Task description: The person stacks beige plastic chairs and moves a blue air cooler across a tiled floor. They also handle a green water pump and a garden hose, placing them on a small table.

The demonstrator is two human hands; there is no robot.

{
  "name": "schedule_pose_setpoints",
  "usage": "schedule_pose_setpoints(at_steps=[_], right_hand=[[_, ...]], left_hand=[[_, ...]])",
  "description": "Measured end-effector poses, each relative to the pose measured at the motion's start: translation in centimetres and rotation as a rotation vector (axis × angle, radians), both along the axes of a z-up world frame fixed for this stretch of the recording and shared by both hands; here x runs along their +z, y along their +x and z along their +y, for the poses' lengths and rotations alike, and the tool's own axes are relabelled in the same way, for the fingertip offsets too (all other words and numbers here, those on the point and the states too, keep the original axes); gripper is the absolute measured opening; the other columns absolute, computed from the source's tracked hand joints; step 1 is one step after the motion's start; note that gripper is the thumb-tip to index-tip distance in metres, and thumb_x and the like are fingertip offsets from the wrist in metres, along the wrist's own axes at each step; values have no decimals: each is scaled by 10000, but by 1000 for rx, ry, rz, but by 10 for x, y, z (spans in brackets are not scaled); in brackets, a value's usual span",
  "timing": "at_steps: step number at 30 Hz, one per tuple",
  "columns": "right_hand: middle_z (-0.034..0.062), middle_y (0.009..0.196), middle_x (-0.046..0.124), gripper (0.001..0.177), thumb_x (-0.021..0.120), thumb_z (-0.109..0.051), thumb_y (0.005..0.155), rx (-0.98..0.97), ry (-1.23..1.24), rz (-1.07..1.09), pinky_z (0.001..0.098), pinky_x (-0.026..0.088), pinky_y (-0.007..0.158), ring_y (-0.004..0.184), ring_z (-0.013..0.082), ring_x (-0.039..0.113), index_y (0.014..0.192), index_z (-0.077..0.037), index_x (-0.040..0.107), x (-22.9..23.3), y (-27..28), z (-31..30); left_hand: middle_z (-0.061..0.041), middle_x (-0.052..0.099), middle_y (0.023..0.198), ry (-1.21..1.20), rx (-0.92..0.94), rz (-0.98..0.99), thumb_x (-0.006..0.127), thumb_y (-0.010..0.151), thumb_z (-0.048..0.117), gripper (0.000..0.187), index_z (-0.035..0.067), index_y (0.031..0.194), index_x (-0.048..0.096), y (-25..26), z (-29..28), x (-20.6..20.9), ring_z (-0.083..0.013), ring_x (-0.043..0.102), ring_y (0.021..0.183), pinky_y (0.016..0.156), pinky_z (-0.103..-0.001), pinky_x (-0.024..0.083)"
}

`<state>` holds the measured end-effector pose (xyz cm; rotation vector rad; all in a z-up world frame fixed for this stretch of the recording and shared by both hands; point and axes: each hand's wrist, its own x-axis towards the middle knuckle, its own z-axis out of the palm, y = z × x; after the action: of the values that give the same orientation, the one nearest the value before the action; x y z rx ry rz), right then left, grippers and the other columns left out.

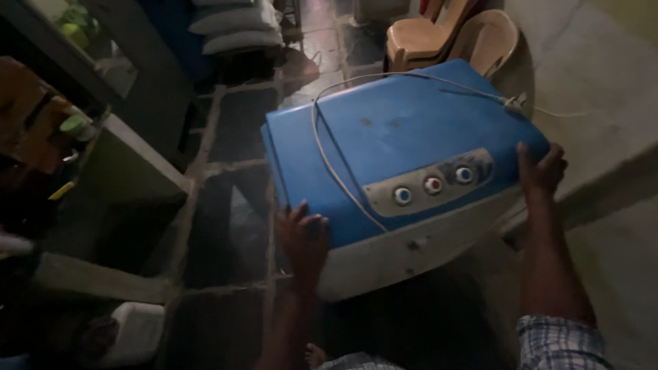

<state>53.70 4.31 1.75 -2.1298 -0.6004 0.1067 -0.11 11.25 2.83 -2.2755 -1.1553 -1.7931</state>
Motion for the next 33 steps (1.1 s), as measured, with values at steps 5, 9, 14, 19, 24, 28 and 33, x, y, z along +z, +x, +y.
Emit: schedule_pose_setpoints(at_steps=[5,9,14,19,24,28,33], right_hand=[[304,1408,456,1060,667,-792,889,5,-33,-202,632,436,1021,1288,474,474,1501,29,394,-9,-27,-1],[317,1306,499,1046,673,-763,904,33,-86,-264,593,477,955,1192,466,532,1400,121,410,-5,-82,-1],[310,1215,540,1001,664,-717,871,79,-182,-224,555,508,890,1094,440,594,1335,141,440,29,-167,-6],[273,1177,583,920,662,-723,878,29,-214,-256,539,506,927,1092,429,612,1296,79,491,26,-208,10],[307,1263,503,918,633,-692,938,-148,59,-209,601,432,907,1164,474,513,1371,91,426,-19,-193,41],[252,1300,477,746,719,-649,977,-360,71,-614,591,425,1044,1255,422,448,1255,6,493,-61,-177,61],[234,1236,496,709,723,-559,976,-211,321,-434,562,443,1002,1160,410,520,1256,33,453,-64,-178,65]], left_hand=[[-118,692,1256,104,35,17,733,903,124,209,123,1063,598,-38,82,4,-372,615,1248,1105,-563,422],[-103,711,1276,103,-40,2,664,951,69,143,125,1071,611,-68,156,2,-296,673,1179,1068,-505,497],[-138,693,1321,-24,-176,-41,594,1009,44,106,65,1111,615,-96,239,-1,-285,705,1118,941,-411,588],[-146,713,1321,-97,-145,-137,587,981,13,112,57,1060,653,-96,294,1,-274,739,1069,905,-378,624],[-132,716,1336,-419,-221,-335,591,957,87,92,54,1024,646,-87,323,-1,-241,737,991,826,-360,635],[-187,684,1386,-101,-49,-126,687,953,151,295,42,1226,664,-88,349,-10,-334,670,1241,1029,-450,563],[-217,648,1302,-557,-15,-381,730,843,467,720,49,1409,573,-91,371,-23,-343,636,1182,958,-445,521]])
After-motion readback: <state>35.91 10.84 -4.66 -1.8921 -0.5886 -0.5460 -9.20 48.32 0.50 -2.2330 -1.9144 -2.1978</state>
